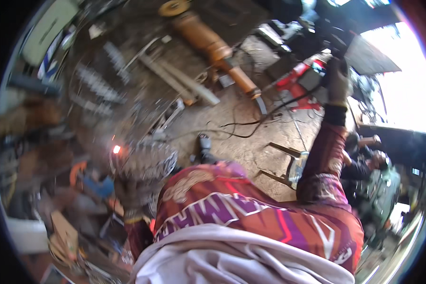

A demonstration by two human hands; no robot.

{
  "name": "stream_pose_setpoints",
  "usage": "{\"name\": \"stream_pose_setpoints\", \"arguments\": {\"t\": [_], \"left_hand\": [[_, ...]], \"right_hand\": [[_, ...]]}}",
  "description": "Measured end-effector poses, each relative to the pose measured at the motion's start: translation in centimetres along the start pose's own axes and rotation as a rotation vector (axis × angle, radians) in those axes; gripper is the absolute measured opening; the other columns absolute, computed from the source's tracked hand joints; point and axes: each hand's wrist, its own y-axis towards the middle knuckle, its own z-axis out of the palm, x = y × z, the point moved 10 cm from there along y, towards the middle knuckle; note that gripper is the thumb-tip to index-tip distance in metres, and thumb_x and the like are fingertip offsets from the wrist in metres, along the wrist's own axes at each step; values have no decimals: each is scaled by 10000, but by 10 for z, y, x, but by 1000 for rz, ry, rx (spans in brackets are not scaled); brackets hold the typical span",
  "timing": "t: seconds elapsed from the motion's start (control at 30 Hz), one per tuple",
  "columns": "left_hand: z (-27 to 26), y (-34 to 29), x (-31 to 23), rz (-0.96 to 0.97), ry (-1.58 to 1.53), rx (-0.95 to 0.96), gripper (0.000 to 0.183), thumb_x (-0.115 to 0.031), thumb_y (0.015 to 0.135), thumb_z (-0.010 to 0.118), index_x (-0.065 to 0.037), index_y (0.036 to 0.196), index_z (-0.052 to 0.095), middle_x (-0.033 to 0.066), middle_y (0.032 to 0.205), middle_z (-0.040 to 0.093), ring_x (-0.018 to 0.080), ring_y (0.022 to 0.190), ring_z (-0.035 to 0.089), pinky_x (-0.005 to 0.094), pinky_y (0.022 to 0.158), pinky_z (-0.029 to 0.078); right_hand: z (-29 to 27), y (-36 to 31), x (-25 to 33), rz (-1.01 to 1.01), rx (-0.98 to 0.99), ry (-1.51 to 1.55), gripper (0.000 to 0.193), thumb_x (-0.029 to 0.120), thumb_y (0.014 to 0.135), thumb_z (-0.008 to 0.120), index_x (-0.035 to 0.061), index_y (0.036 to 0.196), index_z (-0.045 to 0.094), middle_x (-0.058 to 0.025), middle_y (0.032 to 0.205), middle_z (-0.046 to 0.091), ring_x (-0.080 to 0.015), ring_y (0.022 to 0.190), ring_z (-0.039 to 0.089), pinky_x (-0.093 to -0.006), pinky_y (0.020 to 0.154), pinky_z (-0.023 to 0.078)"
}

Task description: The person welds a curved metal wire cage structure by holding it in gloved hands and using a welding tool to join the wire segments. They use a small hammer to tap and shape the metal wires between welding sessions.

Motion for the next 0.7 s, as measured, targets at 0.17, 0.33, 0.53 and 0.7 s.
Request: {"name": "stream_pose_setpoints", "arguments": {"t": [0.17,0.33,0.53,0.7], "left_hand": [[-4,0,-12,16,123,-34,628,-434,878,711,12,1285,536,78,1162,626,199,1068,593,337,925,472],[-3,0,-30,-214,302,36,674,-498,899,649,21,1310,519,102,1231,590,217,1156,556,372,958,456],[-9,-2,-25,-115,209,-39,659,-466,917,641,18,1345,511,143,1316,551,248,1216,533,420,1003,449],[-9,-1,-27,-57,174,-61,647,-439,932,633,16,1374,504,177,1386,518,274,1267,514,460,1041,443]], "right_hand": [[28,34,-49,351,-236,667,291,226,1038,544,42,1258,590,-50,1047,666,-132,867,649,-297,778,556],[52,109,-102,167,-236,720,340,289,1029,545,58,1271,606,-54,1002,702,-173,845,684,-309,736,560],[110,132,-157,227,-202,579,317,247,1009,562,44,1246,616,-69,1018,702,-184,871,686,-310,752,561],[140,130,-193,273,-141,422,299,212,992,575,32,1225,625,-81,1031,702,-193,893,687,-310,766,562]]}}
